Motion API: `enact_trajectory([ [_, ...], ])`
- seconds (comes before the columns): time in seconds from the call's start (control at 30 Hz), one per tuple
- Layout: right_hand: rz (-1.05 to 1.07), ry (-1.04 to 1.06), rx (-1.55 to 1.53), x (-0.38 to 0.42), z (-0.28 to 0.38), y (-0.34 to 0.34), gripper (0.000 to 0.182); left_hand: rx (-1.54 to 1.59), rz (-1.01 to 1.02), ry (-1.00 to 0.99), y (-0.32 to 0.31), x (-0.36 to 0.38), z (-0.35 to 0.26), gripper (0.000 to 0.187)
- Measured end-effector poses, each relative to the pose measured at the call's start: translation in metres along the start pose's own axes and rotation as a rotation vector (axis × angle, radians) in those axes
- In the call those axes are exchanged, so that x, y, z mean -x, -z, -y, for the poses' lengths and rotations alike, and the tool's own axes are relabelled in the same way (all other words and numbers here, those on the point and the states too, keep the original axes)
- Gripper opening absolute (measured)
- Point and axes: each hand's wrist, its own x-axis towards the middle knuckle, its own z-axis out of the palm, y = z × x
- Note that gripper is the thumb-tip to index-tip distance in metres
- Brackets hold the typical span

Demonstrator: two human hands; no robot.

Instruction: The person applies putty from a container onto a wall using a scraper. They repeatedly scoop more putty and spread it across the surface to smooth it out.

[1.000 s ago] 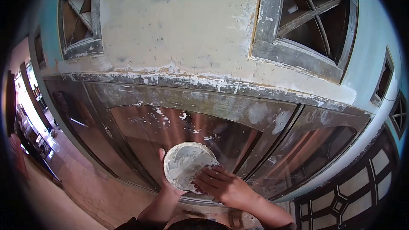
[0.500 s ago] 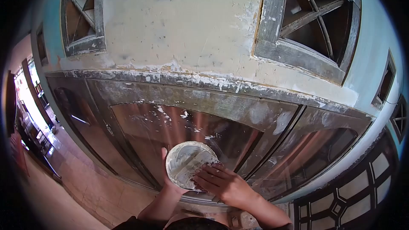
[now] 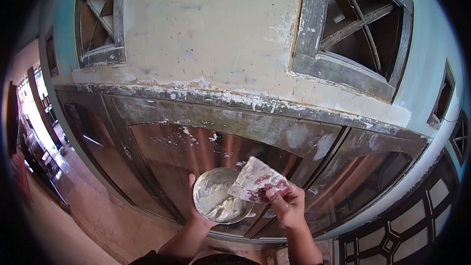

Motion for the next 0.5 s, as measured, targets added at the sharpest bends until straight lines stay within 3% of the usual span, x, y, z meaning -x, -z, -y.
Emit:
enact_trajectory([
  [0.07,-0.036,-0.074,-0.397,-0.008,-0.009,0.0,0.028,-0.012,0.004,-0.014,0.001,0.001,-0.001,0.09],
  [0.27,-0.04,-0.15,-0.592,-0.014,-0.005,-0.015,0.037,-0.052,-0.065,-0.043,-0.006,0.004,-0.007,0.091],
  [0.37,-0.078,-0.081,-0.599,-0.01,-0.006,-0.015,0.031,-0.025,0.039,-0.073,-0.011,0.005,-0.014,0.091],
  [0.43,0.051,0.113,0.293,-0.002,0.009,-0.015,0.023,-0.023,0.073,-0.072,-0.02,0.006,-0.019,0.091],
  [0.47,0.234,0.538,0.41,-0.014,0.013,-0.022,0.03,-0.02,0.108,-0.066,-0.023,0.006,-0.022,0.091],
  [0.5,0.419,0.578,0.461,-0.016,0.02,-0.025,0.031,-0.099,0.078,-0.096,-0.024,0.005,-0.026,0.09],
])
